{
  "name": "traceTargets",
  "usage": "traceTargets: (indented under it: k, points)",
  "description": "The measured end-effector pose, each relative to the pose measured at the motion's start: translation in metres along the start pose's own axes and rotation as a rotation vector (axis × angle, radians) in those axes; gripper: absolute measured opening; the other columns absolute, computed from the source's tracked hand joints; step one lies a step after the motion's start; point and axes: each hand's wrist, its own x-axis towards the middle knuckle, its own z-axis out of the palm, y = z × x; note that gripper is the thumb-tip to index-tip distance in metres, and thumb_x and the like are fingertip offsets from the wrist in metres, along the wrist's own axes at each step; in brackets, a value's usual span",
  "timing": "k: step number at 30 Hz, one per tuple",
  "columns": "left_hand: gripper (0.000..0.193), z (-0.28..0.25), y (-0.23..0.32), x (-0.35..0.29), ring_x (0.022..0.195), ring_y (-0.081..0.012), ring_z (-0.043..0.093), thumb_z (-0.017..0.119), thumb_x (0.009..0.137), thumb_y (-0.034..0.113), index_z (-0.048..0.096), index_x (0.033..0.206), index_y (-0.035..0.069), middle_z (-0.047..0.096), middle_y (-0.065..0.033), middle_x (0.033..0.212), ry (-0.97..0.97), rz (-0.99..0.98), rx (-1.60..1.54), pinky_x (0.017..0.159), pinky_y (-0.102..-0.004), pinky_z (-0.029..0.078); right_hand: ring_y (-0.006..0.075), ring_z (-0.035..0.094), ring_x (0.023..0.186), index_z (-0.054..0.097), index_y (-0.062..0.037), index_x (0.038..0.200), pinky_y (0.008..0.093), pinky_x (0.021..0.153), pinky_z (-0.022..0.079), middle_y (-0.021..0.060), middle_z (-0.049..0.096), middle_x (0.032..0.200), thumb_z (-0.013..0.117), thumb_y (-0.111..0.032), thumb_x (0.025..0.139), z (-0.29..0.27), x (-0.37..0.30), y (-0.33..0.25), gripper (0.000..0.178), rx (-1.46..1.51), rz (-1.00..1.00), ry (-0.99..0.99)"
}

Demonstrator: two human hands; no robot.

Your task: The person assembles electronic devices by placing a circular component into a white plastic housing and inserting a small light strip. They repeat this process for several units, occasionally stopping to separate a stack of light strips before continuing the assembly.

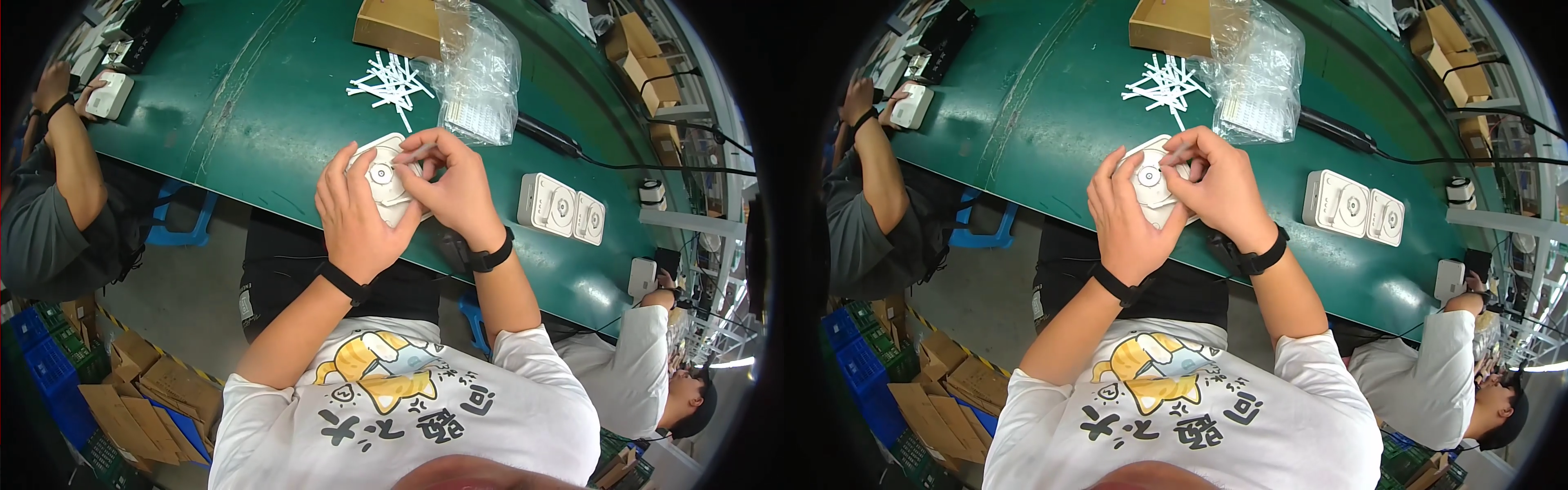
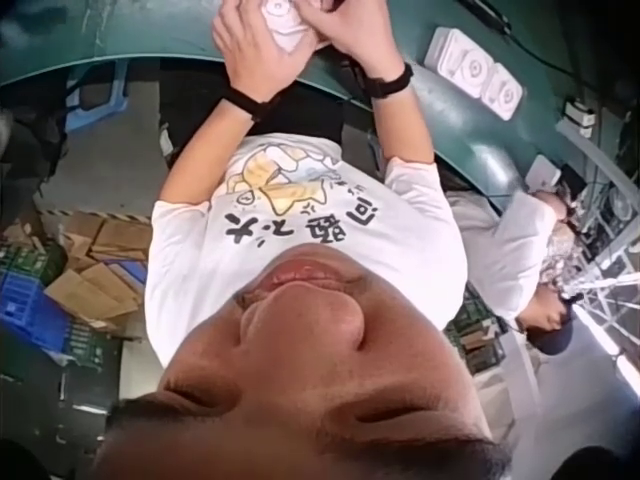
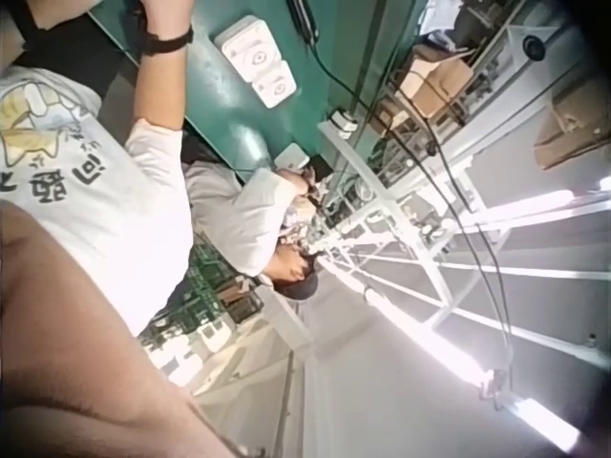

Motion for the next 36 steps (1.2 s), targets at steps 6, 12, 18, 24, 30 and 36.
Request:
traceTargets:
  k: [6,12,18,24,30,36]
  points:
    - [0.068,-0.016,-0.015,0.010,0.146,-0.0455,0.058,0.093,0.093,0.028,0.065,0.149,0.001,0.058,-0.0238,0.162,-0.102,-0.040,-0.119,0.122,-0.0568,0.046,0.0063,0.058,0.075,0.080,-0.0028,0.123,0.0248,0.071,0.053,0.0007,0.086,0.104,0.089,-0.004,0.097,0.009,-0.002,0.002,0.027,-0.061,-0.105,0.025]
    - [0.028,-0.036,-0.041,0.060,0.132,-0.0365,0.071,0.091,0.095,0.012,0.081,0.119,0.001,0.075,-0.0193,0.141,-0.205,-0.177,-0.524,0.112,-0.0448,0.056,0.0081,0.059,0.073,0.085,-0.0056,0.121,0.0263,0.070,0.053,0.0017,0.086,0.103,0.088,-0.003,0.097,0.005,-0.001,0.004,0.024,-0.152,-0.198,-0.002]
    - [0.011,-0.058,-0.052,0.057,0.128,-0.0354,0.075,0.093,0.094,0.010,0.085,0.100,0.004,0.082,-0.0162,0.133,-0.317,-0.160,-0.459,0.109,-0.0434,0.059,0.0142,0.061,0.075,0.088,-0.0090,0.118,0.0307,0.071,0.055,0.0032,0.084,0.099,0.081,0.000,0.095,0.004,-0.002,0.006,0.026,-0.201,-0.271,-0.027]
    - [0.016,-0.068,-0.045,0.043,0.132,-0.0381,0.073,0.095,0.092,0.013,0.084,0.101,0.005,0.082,-0.0153,0.137,-0.271,0.011,-0.331,0.112,-0.0470,0.058,0.0189,0.065,0.079,0.089,-0.0091,0.120,0.0345,0.072,0.055,0.0038,0.082,0.096,0.074,0.005,0.092,0.004,0.003,0.006,0.035,-0.277,-0.405,-0.041]
    - [0.038,-0.065,-0.044,0.029,0.150,-0.0449,0.066,0.102,0.085,0.022,0.082,0.115,0.008,0.079,-0.0152,0.144,-0.273,0.286,-0.283,0.120,-0.0541,0.053,0.0246,0.066,0.080,0.086,-0.0099,0.117,0.0386,0.079,0.056,0.0045,0.081,0.094,0.074,0.005,0.088,0.003,0.004,0.008,0.036,-0.319,-0.479,-0.085]
    - [0.085,-0.052,-0.035,0.011,0.160,-0.0481,0.057,0.105,0.080,0.028,0.064,0.151,0.009,0.071,-0.0175,0.157,-0.236,0.258,-0.215,0.126,-0.0578,0.047,0.0296,0.068,0.085,0.080,-0.0094,0.107,0.0409,0.085,0.055,0.0054,0.080,0.097,0.081,-0.003,0.086,0.002,0.000,0.004,0.022,-0.352,-0.459,-0.107]
